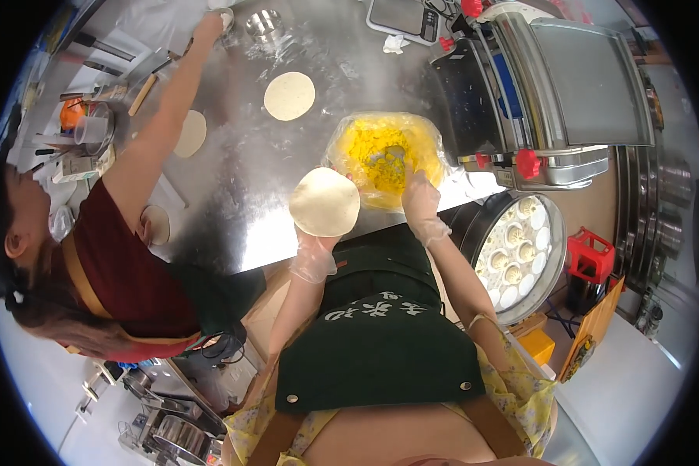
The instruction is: Filling dough skins with yellow filling and pleating them to form steamed buns.
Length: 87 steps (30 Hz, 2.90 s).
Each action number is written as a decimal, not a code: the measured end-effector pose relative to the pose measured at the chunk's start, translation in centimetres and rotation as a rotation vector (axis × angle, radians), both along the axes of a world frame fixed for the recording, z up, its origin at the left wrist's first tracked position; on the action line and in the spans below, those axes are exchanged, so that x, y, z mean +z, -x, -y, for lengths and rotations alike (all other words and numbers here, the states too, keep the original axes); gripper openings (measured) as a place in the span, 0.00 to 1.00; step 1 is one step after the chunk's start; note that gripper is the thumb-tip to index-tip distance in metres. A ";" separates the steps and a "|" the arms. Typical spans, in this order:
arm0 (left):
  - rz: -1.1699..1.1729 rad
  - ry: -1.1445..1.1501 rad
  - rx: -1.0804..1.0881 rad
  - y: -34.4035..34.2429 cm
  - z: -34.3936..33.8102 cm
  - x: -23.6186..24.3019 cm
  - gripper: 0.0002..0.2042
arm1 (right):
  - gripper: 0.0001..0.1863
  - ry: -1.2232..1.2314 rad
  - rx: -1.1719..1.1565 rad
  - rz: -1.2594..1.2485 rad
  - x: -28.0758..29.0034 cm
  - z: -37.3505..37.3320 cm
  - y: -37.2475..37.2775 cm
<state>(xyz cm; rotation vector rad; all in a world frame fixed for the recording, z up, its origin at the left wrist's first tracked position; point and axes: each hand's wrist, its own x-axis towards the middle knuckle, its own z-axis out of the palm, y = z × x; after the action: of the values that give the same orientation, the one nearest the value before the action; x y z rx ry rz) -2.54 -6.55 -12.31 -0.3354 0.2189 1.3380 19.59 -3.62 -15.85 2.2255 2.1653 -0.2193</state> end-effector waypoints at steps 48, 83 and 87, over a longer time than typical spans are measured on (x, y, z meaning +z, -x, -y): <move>0.009 0.018 0.068 1.7 0.6 -1.4 0.27 | 0.20 -0.049 0.240 -0.115 2.3 -1.1 -2.5; -0.834 -0.069 -0.156 -8.1 -7.6 -4.1 0.21 | 0.24 -0.261 -0.035 -0.781 4.0 2.4 1.6; -0.178 0.184 -0.155 -9.5 -8.1 -3.4 0.21 | 0.31 -0.344 -0.006 -0.297 4.5 3.9 4.0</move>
<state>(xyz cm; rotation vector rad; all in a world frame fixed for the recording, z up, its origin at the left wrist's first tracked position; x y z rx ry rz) 6.94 1.50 -15.72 -0.3464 0.5097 1.1974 15.62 -7.54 -11.32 2.5200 2.5152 -0.2020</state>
